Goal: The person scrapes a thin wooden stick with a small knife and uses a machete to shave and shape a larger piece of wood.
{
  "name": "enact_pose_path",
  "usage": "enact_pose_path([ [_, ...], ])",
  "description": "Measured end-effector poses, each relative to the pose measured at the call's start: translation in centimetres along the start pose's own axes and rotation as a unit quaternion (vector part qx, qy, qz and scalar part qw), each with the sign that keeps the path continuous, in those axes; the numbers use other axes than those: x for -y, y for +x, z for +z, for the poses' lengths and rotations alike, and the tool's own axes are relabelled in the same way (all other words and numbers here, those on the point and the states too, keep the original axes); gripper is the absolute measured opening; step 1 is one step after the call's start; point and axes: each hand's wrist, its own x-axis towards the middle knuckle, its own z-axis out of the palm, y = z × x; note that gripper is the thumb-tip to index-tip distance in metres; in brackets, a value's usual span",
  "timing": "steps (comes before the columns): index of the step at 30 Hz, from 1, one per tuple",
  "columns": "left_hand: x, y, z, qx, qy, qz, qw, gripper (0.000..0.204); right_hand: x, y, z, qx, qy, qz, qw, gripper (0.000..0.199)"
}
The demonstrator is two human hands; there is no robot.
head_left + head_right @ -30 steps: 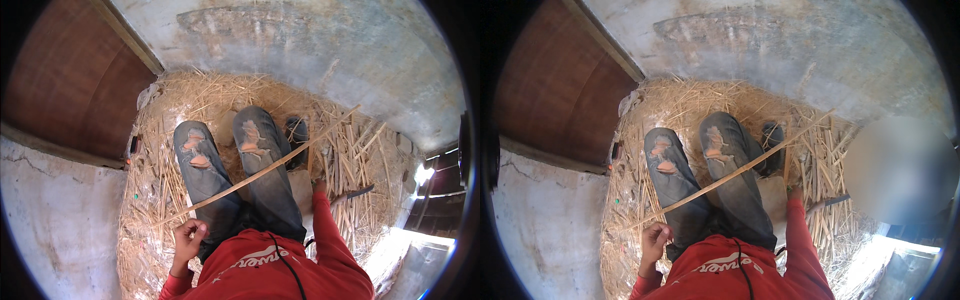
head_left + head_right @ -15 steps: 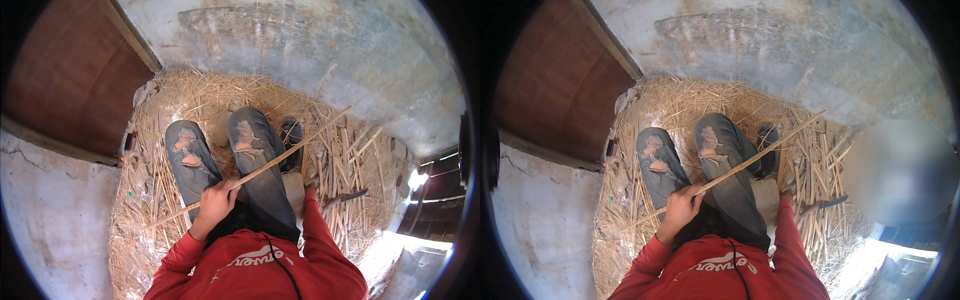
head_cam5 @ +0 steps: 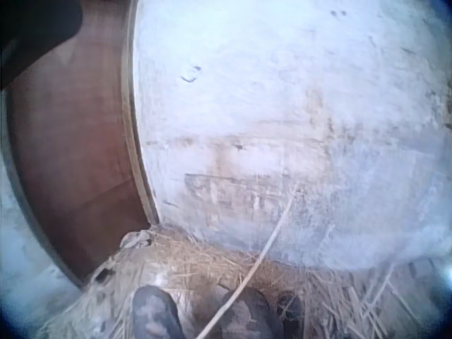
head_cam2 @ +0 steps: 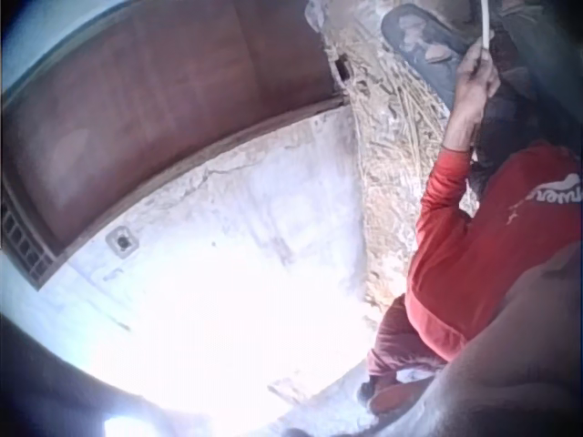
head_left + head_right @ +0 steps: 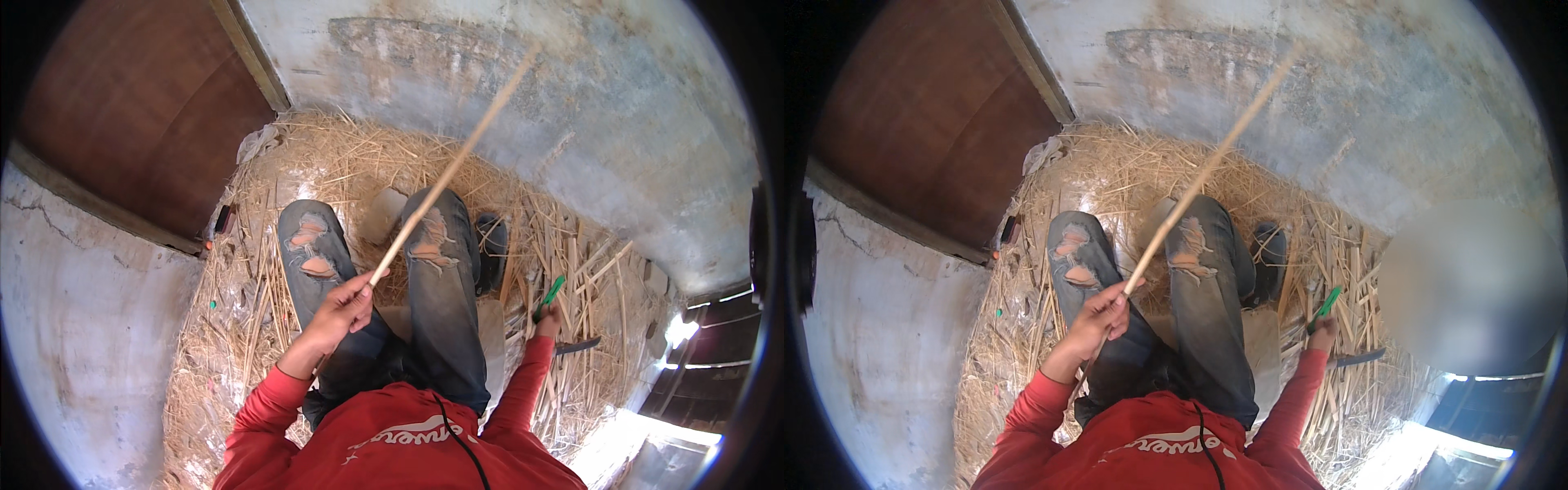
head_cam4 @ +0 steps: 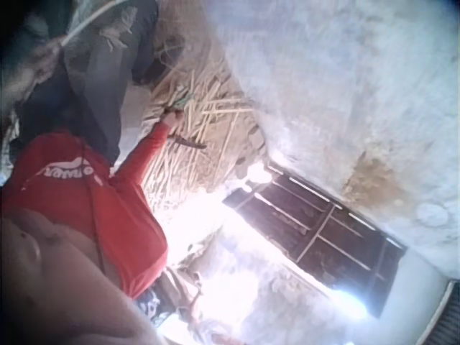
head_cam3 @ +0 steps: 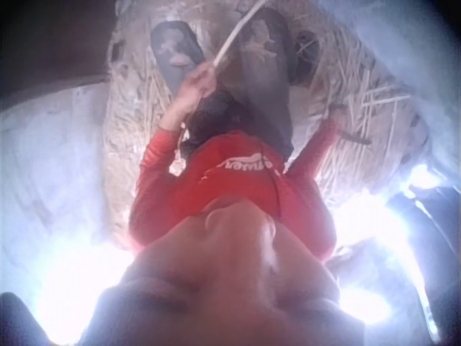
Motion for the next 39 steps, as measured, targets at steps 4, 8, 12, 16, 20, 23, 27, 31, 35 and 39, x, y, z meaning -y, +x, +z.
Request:
enact_pose_path([
  [4, -2.5, 1.0, -1.2, 0.04, -0.029, 0.03, 0.998, 0.022, 17.8, -2.6, 9.8, 0.13, 0.056, -0.164, 0.976, 0.029],
  [8, -6.6, 3.2, -2.5, 0.04, -0.09, 0.002, 0.995, 0.017, 30.0, -5.7, 20.1, 0.292, 0.043, -0.274, 0.916, 0.028],
  [12, -11.4, 6.4, -2.0, -0.034, -0.04, 0.06, 0.997, 0.025, 37.5, -9.0, 30.6, 0.339, -0.1, -0.401, 0.845, 0.023],
  [16, -13.8, 10.8, -3.5, -0.13, 0.001, 0.152, 0.98, 0.033, 40.2, -10.1, 38.9, 0.36, -0.194, -0.561, 0.72, 0.029],
  [20, -16.4, 13.0, -5.5, -0.11, 0.063, 0.195, 0.972, 0.037, 39.6, -9.7, 43.8, 0.457, -0.227, -0.505, 0.697, 0.031],
  [23, -16.9, 13.9, -6.5, -0.092, 0.088, 0.214, 0.968, 0.042, 37.1, -8.5, 45.8, 0.477, -0.255, -0.498, 0.678, 0.031],
  [27, -14.9, 14.8, -7.5, -0.1, 0.047, 0.156, 0.981, 0.053, 34.2, -7.7, 45.5, 0.496, -0.283, -0.458, 0.681, 0.032],
  [31, -13.7, 14.7, -7.5, -0.067, 0.086, 0.144, 0.984, 0.052, 33.3, -8.6, 45.7, 0.517, -0.28, -0.469, 0.659, 0.036],
  [35, -14.0, 14.5, -6.8, -0.062, 0.076, 0.124, 0.987, 0.051, 32.9, -8.9, 46.9, 0.521, -0.351, -0.439, 0.642, 0.042],
  [39, -13.7, 14.2, -7.5, -0.082, 0.043, 0.109, 0.99, 0.05, 32.2, -8.9, 48.2, 0.502, -0.377, -0.459, 0.629, 0.044],
])
